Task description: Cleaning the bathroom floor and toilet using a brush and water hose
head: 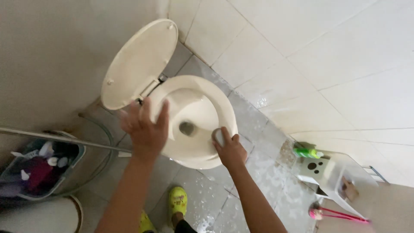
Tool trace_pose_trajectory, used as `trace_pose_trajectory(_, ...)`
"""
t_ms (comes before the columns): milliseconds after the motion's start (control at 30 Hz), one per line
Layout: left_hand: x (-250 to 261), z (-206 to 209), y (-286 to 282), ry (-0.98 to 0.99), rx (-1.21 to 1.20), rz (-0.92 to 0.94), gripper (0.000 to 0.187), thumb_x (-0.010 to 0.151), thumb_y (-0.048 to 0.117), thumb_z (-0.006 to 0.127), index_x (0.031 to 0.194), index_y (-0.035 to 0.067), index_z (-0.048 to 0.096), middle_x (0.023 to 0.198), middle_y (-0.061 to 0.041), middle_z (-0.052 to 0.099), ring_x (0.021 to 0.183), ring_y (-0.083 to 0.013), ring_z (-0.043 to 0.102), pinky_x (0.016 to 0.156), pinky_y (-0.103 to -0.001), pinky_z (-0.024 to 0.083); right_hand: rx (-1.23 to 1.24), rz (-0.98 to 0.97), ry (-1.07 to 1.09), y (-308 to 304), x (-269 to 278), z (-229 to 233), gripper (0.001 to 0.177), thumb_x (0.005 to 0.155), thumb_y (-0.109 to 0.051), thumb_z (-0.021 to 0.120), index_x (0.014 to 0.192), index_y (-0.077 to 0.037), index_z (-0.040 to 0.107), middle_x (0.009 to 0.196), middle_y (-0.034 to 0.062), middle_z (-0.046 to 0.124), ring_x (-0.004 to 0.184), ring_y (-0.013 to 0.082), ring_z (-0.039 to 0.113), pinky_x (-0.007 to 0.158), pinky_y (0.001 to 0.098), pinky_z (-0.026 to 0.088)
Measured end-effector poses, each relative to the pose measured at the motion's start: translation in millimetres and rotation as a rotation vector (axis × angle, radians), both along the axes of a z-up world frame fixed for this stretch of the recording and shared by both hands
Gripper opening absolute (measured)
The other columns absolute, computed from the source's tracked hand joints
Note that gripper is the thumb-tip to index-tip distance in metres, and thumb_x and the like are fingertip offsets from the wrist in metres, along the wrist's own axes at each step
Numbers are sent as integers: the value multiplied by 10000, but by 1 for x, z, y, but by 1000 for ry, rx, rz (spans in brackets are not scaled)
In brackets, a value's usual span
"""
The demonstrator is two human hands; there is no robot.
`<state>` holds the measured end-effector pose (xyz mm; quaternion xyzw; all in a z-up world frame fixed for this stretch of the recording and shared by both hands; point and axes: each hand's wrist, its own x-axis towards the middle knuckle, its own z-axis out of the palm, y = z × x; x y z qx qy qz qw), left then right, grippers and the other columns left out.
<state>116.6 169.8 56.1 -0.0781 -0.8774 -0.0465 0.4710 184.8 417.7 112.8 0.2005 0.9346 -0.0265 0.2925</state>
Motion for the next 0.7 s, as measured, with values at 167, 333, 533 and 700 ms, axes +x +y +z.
trace_pose_trajectory(167,-53,69,-22,-229,71,34,414,1133,417,772,1456,238,587,1501,-116,568,1455,-457,351,1122,-699,248,-58,-89,-89,19,2,-38,616,976,-570,418,1537,-423,211,1323,138,407,959,406,666,758,501,552)
trace_pose_trajectory(333,-51,103,-16,-9,-125,-23,163,1064,311,962,1171,312,839,1097,184,836,1237,-160,641,1091,-429,280,-96,-163,-101,58,21,-131,695,991,-624,478,1532,-349,139,1318,146,424,1005,395,667,746,519,590)
trace_pose_trajectory(533,-69,93,-33,-224,-75,-57,351,1026,61,814,1356,180,803,1052,16,848,737,-136,661,691,-319,449,18,233,-491,60,7,-146,734,997,-20,542,1479,-561,419,1575,-8,-3,1361,348,247,811,427,638)
trace_pose_trajectory(700,-126,67,-105,-277,11,25,326,1058,38,875,1365,135,924,988,-91,833,724,-275,727,573,-375,489,-110,-277,-242,72,-5,-192,646,1005,-566,523,1456,-297,147,1336,147,389,908,391,698,738,499,595)
